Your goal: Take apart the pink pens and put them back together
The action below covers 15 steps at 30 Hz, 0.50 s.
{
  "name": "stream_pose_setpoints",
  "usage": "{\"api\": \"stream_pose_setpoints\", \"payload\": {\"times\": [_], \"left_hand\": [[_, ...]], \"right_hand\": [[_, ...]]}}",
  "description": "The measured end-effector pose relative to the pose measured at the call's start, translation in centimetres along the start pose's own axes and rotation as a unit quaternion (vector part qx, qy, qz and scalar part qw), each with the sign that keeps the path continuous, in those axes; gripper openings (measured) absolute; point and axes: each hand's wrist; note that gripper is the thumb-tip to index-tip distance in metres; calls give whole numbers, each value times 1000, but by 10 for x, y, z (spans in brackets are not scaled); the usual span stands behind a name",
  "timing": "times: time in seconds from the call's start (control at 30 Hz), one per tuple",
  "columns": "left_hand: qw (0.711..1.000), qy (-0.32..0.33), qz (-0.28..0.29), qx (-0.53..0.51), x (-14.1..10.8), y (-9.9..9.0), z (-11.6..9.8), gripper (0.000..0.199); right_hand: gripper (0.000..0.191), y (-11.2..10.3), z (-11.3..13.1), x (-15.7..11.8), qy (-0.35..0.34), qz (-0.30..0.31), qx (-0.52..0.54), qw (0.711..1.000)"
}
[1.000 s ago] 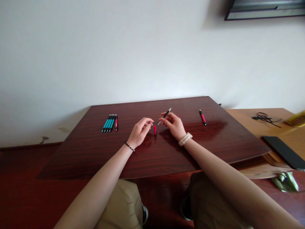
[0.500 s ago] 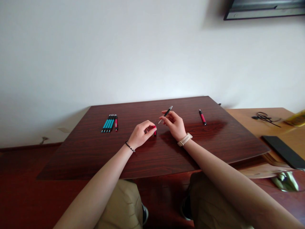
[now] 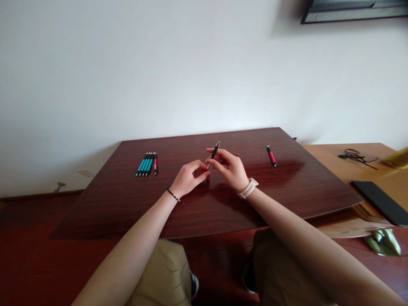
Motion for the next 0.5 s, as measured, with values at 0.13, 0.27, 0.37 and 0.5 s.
{"api": "stream_pose_setpoints", "payload": {"times": [0.13,0.27,0.37,0.5], "left_hand": [[1000,-1,0,-3,0,0,1,21],[1000,1,-1,5,0,0,3,22],[1000,6,-1,9,-1,1,4,21],[1000,14,-3,12,0,0,5,17]], "right_hand": [[39,0,1,0,-18,15,-39,999],[39,-2,1,1,-30,18,-60,998],[38,-3,-2,1,-40,28,-73,996],[36,-1,-7,0,-63,65,-119,989]]}}
Point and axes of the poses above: each hand's wrist, its own x-axis towards the middle knuckle, its own y-axis out of the palm, z = x × y, and after that the axes turned 2 degrees about z, right-handed
